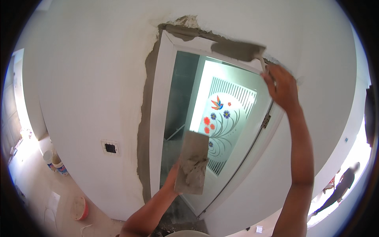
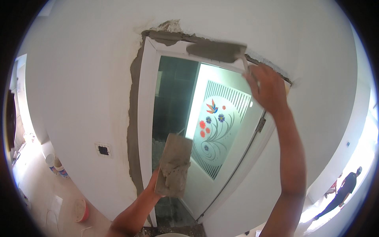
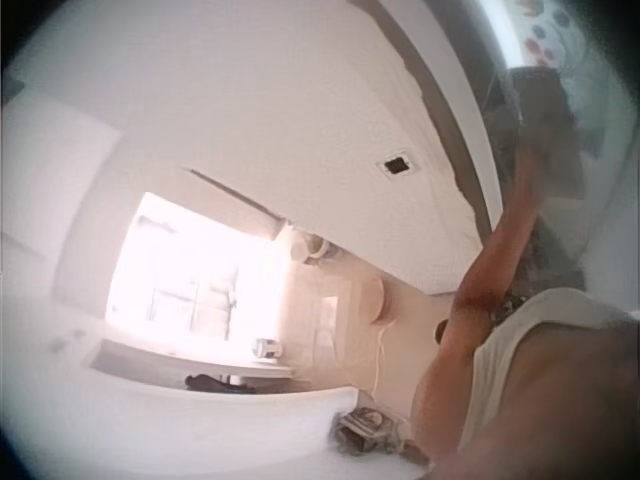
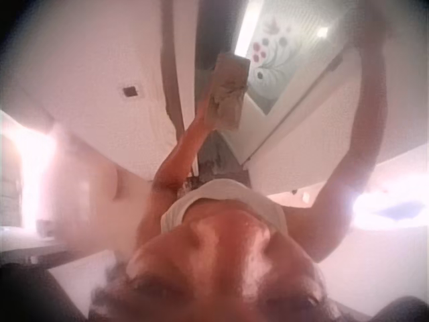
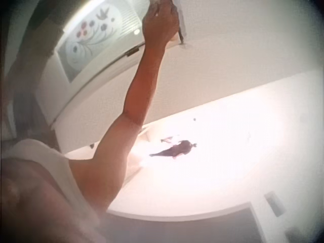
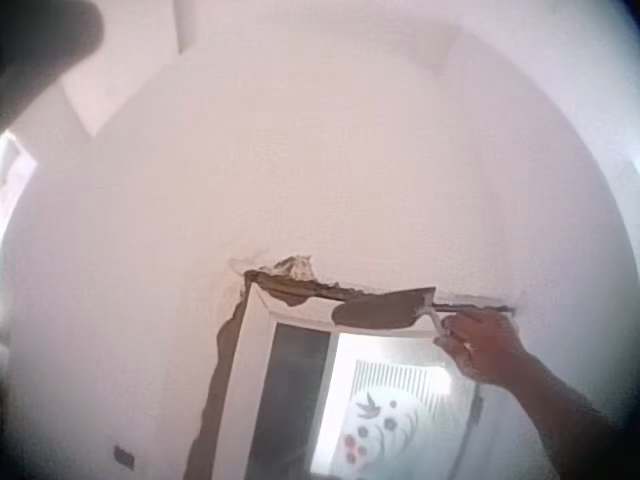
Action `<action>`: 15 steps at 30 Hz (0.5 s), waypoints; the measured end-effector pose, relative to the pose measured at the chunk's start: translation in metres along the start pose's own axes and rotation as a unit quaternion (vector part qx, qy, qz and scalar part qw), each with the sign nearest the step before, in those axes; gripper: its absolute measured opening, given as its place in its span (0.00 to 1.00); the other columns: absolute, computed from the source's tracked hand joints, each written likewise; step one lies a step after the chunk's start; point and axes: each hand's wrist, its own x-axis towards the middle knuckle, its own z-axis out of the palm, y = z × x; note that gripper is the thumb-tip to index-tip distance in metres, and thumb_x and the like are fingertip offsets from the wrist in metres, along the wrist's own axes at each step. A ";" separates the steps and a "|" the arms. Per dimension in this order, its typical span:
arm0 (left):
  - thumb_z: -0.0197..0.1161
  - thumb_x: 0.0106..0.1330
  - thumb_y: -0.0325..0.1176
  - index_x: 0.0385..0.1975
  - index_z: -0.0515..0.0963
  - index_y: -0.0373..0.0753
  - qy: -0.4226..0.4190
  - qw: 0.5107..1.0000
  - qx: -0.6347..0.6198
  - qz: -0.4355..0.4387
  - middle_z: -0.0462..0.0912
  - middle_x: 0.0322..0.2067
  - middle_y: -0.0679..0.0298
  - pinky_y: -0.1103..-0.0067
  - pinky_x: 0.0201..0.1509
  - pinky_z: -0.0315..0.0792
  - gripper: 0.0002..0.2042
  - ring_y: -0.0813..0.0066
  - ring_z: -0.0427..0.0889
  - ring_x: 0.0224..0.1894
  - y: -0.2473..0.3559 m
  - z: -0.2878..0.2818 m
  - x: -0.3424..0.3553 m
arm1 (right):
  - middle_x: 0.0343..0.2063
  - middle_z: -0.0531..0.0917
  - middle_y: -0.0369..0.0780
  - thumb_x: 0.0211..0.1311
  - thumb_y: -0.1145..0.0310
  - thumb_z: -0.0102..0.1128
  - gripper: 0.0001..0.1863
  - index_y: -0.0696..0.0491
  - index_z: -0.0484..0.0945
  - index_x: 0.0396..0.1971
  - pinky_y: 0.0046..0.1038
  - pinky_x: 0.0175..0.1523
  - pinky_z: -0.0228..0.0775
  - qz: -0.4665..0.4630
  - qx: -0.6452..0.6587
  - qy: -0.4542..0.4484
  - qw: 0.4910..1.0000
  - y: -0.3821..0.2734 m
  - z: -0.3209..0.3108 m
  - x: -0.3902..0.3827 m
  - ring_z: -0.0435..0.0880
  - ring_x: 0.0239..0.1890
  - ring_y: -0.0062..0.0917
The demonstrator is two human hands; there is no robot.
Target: The person applies plaster to the wall around a door frame using a trowel and hawk. They repeatedly scoop plaster from a bucket, transfer it to the hawk, and smooth it onto the wall surface.
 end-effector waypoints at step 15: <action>0.48 0.76 0.38 0.62 0.66 0.37 0.047 0.995 0.084 0.017 0.74 0.55 0.56 0.68 0.52 0.80 0.19 0.64 0.78 0.54 -0.071 -0.090 -0.046 | 0.15 0.75 0.36 0.64 0.55 0.58 0.19 0.57 0.83 0.27 0.27 0.24 0.67 0.089 0.138 -0.327 0.931 0.071 0.038 0.157 0.72 0.16 0.20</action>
